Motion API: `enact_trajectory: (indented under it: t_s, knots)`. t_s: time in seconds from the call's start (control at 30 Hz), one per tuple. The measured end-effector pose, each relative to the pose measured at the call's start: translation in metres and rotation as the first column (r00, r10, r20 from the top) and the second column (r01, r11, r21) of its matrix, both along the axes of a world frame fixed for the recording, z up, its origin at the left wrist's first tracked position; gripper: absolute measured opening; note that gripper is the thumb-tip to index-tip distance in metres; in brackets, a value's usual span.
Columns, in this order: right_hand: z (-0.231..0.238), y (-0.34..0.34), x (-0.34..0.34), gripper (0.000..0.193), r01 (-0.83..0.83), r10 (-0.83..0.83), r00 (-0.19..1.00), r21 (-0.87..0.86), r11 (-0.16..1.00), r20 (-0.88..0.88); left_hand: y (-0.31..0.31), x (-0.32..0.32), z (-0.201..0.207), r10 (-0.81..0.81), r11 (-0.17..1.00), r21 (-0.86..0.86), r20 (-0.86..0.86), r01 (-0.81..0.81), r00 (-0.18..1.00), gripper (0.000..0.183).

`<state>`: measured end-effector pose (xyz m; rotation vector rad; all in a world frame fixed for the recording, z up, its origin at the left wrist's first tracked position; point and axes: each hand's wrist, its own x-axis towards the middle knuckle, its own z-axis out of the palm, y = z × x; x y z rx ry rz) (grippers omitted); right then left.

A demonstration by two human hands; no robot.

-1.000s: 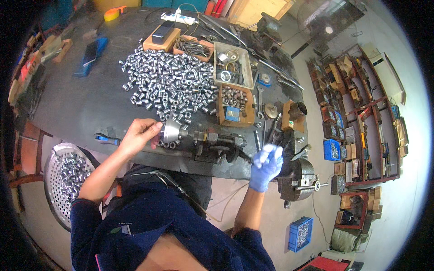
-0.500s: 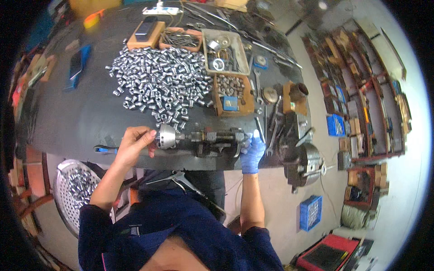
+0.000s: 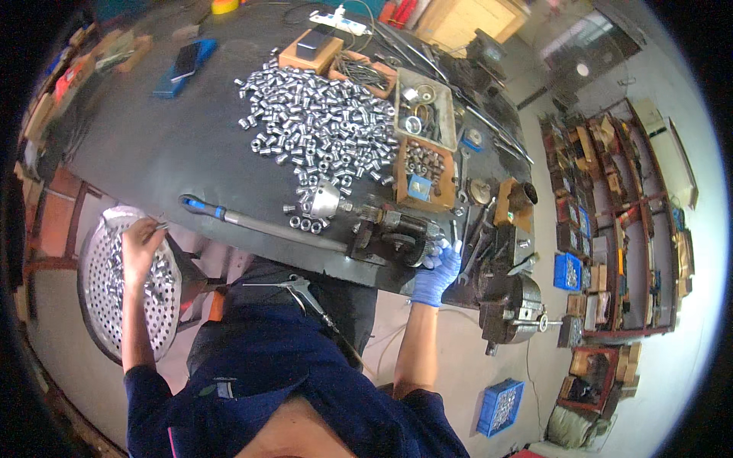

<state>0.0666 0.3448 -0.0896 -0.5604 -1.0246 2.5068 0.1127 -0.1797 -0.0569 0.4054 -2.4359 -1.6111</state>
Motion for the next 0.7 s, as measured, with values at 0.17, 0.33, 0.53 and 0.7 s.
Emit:
enact_trajectory:
  t_s: [0.17, 0.33, 0.53, 0.7]
  knots:
    - [-0.024, 0.017, 0.005, 0.035, -0.105, 0.104, 0.994, -0.020, 0.994, -0.031, -0.093, 0.091, -0.038, 0.265, 0.686, -0.706, 0.019, -0.174, 0.964, 0.017]
    - [-0.014, 0.010, 0.008, 0.036, -0.120, 0.116, 0.989, -0.036, 0.992, -0.091, -0.057, 0.073, -0.012, 0.221, 0.645, -0.749, -0.006, -0.151, 0.975, 0.027]
    - [-0.013, 0.009, 0.010, 0.036, -0.116, 0.114, 0.987, -0.009, 0.993, -0.114, 0.110, -0.049, -0.006, -0.426, 0.863, -0.333, -0.074, 0.380, 0.902, 0.023]
    - [-0.017, 0.016, 0.015, 0.030, -0.153, 0.151, 0.977, 0.000, 0.988, -0.151, 0.175, -0.105, -0.027, -0.567, 0.629, -0.543, 0.169, 0.556, 0.806, 0.026]
